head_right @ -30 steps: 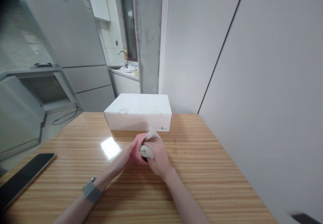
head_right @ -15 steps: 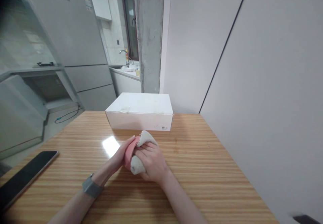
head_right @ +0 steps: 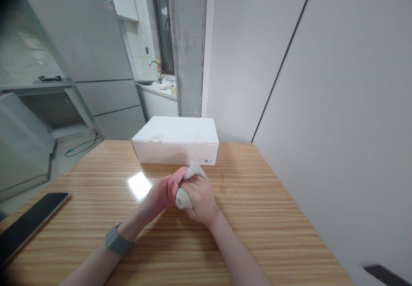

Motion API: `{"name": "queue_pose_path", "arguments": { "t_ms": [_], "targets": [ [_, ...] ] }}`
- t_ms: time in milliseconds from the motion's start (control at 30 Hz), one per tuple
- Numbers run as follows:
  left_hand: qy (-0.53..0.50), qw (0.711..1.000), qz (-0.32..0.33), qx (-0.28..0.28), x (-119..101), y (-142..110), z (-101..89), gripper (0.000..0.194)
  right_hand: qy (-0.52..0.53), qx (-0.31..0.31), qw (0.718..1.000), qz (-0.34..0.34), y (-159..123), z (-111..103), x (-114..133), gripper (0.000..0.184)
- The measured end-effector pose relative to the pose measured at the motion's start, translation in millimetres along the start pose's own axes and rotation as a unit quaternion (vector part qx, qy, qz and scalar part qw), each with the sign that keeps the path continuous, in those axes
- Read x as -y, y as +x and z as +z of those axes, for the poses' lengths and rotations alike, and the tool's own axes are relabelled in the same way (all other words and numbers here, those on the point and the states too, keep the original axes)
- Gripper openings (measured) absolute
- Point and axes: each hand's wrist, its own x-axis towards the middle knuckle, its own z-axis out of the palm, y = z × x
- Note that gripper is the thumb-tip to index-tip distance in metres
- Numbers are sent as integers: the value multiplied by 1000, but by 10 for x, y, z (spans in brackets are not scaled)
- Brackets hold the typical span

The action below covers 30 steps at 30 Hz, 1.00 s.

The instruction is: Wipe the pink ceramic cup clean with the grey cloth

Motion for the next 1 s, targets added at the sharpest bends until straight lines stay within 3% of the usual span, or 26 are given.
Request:
{"name": "queue_pose_path", "arguments": {
  "t_ms": [167, 267, 400, 567, 667, 733, 867, 1000],
  "targets": [
    [-25, 1000, -10, 13, -89, -53, 53, 44, -40, 51, 994, -87, 17, 94, 113, 38],
    [40, 999, 5, -17, -80, -40, 33, 40, -22, 40, 997, -68, 14, 83, 126, 37],
    [120, 987, 83, -61, -12, 17, -28, 41, 22, 30, 999, -6, 23, 12, 94, 31],
    [24, 993, 105, 47, 44, -4, 48, 47, 74, -54, 991, 93, 23, -17, 26, 29],
    [-19, 991, 107, 72, 50, -18, 85, 44, 73, -75, 989, 106, 8, -8, 9, 30],
    [-28, 994, 92, 55, 42, -14, 69, 42, 50, -43, 995, 75, 0, 3, 17, 30],
    [11, 999, 35, -29, -12, -13, 16, 50, 3, 33, 999, -9, 4, 46, 54, 36],
    [105, 992, 47, -57, -53, -37, 24, 48, 16, 36, 999, 5, 25, 69, 67, 35]
  ]
}}
